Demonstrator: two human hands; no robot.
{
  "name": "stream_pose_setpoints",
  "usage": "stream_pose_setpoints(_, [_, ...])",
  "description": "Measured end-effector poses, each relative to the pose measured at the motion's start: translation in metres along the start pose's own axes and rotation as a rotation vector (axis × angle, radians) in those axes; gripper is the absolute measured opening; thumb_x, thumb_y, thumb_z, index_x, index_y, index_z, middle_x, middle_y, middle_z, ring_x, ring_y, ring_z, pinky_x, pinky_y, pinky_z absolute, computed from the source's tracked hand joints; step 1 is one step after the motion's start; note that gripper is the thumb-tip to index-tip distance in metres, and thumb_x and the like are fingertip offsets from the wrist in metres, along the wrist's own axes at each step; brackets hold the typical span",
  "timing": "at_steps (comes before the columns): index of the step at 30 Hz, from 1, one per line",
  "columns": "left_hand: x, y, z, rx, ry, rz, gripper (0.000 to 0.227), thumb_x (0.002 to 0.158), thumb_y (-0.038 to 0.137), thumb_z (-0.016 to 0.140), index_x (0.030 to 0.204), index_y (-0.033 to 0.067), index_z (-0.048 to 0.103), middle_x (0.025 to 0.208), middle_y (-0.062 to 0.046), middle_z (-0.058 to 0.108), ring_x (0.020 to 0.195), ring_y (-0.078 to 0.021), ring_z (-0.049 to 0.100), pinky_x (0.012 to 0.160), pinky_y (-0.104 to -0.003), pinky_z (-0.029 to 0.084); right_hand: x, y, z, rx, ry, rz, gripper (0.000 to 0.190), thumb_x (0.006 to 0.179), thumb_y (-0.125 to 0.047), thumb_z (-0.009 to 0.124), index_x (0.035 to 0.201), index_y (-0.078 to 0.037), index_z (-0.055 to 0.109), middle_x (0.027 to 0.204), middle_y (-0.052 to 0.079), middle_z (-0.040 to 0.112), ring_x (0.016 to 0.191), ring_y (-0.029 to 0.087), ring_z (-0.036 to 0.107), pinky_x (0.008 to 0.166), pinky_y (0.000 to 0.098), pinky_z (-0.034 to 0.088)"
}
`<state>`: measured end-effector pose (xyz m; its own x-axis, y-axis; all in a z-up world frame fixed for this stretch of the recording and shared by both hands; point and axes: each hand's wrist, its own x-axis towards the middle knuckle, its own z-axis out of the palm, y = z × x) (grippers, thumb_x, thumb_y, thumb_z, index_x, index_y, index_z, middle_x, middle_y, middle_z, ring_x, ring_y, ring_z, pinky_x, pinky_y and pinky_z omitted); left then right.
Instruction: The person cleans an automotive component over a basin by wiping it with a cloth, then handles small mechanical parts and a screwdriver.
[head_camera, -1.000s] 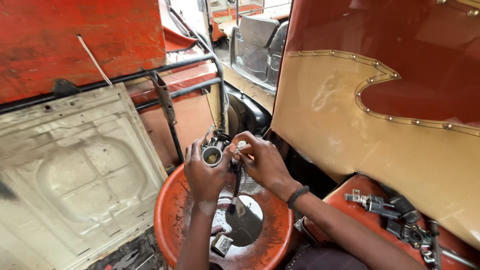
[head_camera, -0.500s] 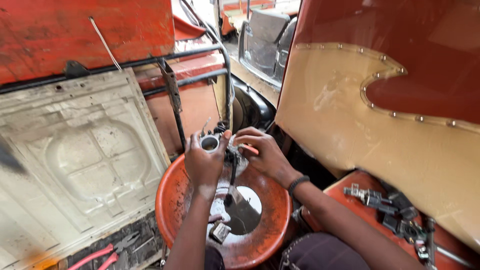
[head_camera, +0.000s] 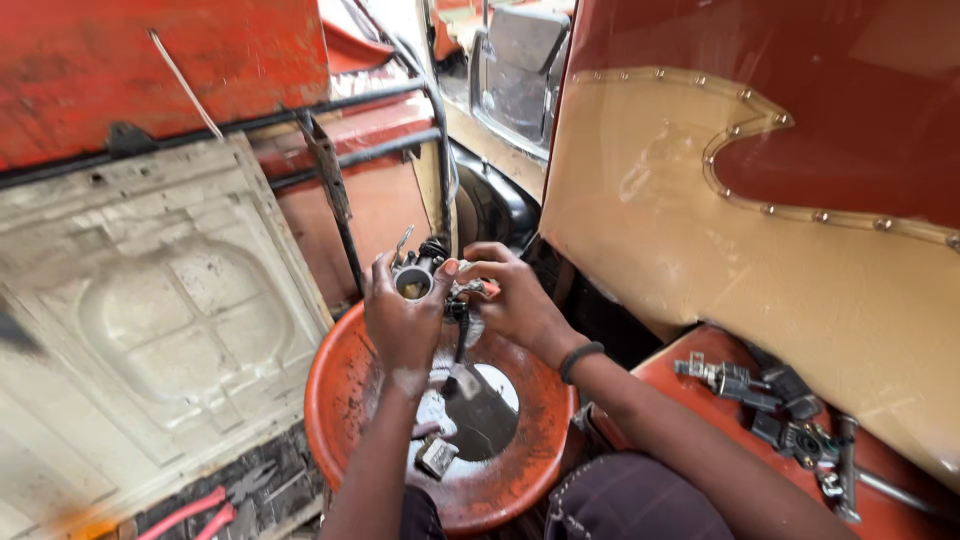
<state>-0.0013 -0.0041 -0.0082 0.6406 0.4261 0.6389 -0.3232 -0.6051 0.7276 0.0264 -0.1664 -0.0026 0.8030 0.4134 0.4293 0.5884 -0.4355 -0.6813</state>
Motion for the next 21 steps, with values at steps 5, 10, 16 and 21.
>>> stream_pose_setpoints(5, [-0.003, 0.003, 0.003, -0.024, -0.119, -0.061, 0.076, 0.075, 0.054, 0.086, 0.121, -0.0016, 0.063, 0.113, -0.016, 0.064, 0.099, -0.0327, 0.069, 0.083, -0.044, 0.055, 0.004, 0.022, -0.018, 0.059, 0.043, -0.04, 0.016, 0.091, -0.017, 0.082, 0.103, -0.007, 0.081, 0.111, 0.011, 0.073, 0.103, 0.022, 0.072, 0.089, 0.0325, 0.058])
stream_pose_setpoints(10, [-0.005, 0.004, 0.005, 0.032, -0.135, 0.005, 0.075, 0.078, 0.054, 0.087, 0.123, -0.0018, 0.064, 0.113, -0.017, 0.065, 0.101, -0.0349, 0.069, 0.084, -0.046, 0.054, -0.001, 0.015, -0.013, 0.046, 0.13, 0.039, 0.031, 0.081, -0.016, 0.087, 0.103, -0.005, 0.069, 0.094, 0.005, 0.074, 0.085, 0.014, 0.074, 0.075, 0.0272, 0.059])
stream_pose_setpoints(16, [-0.011, 0.015, 0.005, 0.132, -0.167, 0.077, 0.077, 0.074, 0.053, 0.089, 0.124, 0.0003, 0.064, 0.116, -0.019, 0.063, 0.105, -0.0379, 0.066, 0.087, -0.049, 0.054, 0.001, 0.003, -0.015, 0.148, 0.164, 0.06, 0.02, 0.082, -0.015, 0.082, 0.091, -0.003, 0.068, 0.079, 0.004, 0.073, 0.076, 0.008, 0.071, 0.068, 0.0266, 0.058])
stream_pose_setpoints(21, [-0.015, 0.015, 0.01, 0.22, -0.069, 0.282, 0.075, 0.083, 0.039, 0.089, 0.136, -0.0017, 0.055, 0.131, -0.025, 0.057, 0.113, -0.0446, 0.06, 0.085, -0.052, 0.053, -0.005, 0.003, -0.013, 0.001, 0.344, -0.024, 0.027, 0.082, -0.016, 0.085, 0.089, -0.001, 0.065, 0.075, 0.01, 0.068, 0.071, 0.014, 0.071, 0.065, 0.0303, 0.055])
